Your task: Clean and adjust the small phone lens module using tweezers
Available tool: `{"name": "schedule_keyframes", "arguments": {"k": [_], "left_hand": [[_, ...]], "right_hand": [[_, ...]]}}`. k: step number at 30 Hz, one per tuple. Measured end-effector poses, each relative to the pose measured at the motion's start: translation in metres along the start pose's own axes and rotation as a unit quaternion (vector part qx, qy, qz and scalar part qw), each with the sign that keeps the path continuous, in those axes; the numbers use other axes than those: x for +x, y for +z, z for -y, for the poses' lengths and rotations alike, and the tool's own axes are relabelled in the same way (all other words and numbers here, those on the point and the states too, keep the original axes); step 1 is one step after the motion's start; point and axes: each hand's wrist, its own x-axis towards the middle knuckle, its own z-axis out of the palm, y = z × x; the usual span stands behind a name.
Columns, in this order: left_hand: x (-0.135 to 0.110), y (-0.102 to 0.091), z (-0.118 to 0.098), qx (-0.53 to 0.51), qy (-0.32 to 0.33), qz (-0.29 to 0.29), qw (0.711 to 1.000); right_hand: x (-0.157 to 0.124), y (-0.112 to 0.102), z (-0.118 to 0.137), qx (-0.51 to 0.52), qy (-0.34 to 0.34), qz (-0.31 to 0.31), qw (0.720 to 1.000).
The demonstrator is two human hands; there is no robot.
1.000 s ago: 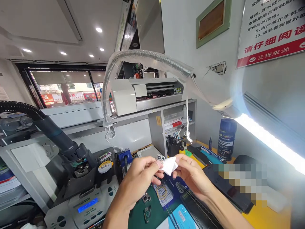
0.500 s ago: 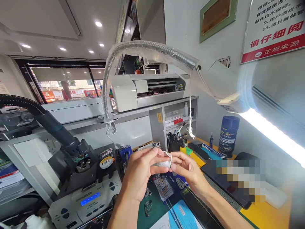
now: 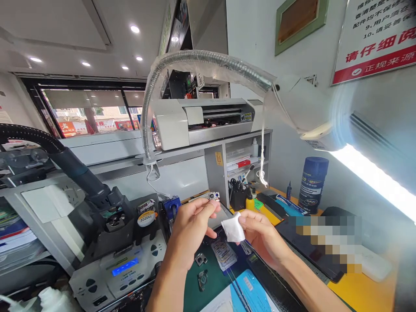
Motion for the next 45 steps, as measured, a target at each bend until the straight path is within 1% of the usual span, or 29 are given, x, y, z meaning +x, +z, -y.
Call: {"name": "schedule_keyframes", "arguments": {"k": [2,4,7,9,15,20,25,29,33,38,43,45], "left_hand": [[0.001,0.0,0.002,0.049,-0.007,0.02,0.999],[0.001,0.001,0.004,0.062,-0.011,0.056,0.996],[0.001,0.004,0.006,0.023,-0.007,0.115,0.993],[0.002,0.005,0.007,0.004,-0.005,0.132,0.991],[-0.001,0.003,0.005,0.051,-0.008,0.109,0.993],[-0.003,0.005,0.002,0.06,0.04,0.144,0.987],[-0.002,0.007,0.002,0.1,0.05,0.155,0.982],[-0.001,0.004,0.005,0.154,0.078,0.13,0.976],[0.001,0.001,0.009,0.185,0.079,0.111,0.973],[0.002,0.0,0.012,0.172,0.076,0.117,0.975],[0.003,0.0,0.013,0.115,0.065,0.113,0.985],[0.003,0.001,0.015,0.099,0.06,0.116,0.987]], "right_hand": [[0.0,-0.001,0.0,0.001,-0.018,-0.003,1.0],[0.0,-0.003,-0.002,-0.003,-0.038,-0.003,0.999],[0.001,-0.005,-0.003,-0.012,-0.057,0.004,0.998],[0.002,-0.006,-0.003,-0.02,-0.06,0.008,0.998],[0.002,-0.005,-0.002,-0.053,-0.071,-0.011,0.996],[0.002,-0.002,-0.001,-0.054,-0.057,-0.01,0.997],[0.001,0.0,-0.002,-0.053,-0.032,-0.001,0.998],[0.002,0.001,-0.003,-0.044,-0.025,0.006,0.999],[0.002,0.001,-0.003,-0.031,-0.019,0.019,0.999],[0.002,0.001,-0.002,-0.027,-0.002,0.024,0.999],[0.0,-0.003,0.0,-0.036,-0.028,-0.033,0.998],[-0.001,-0.003,0.001,-0.045,-0.023,-0.028,0.998]]}}
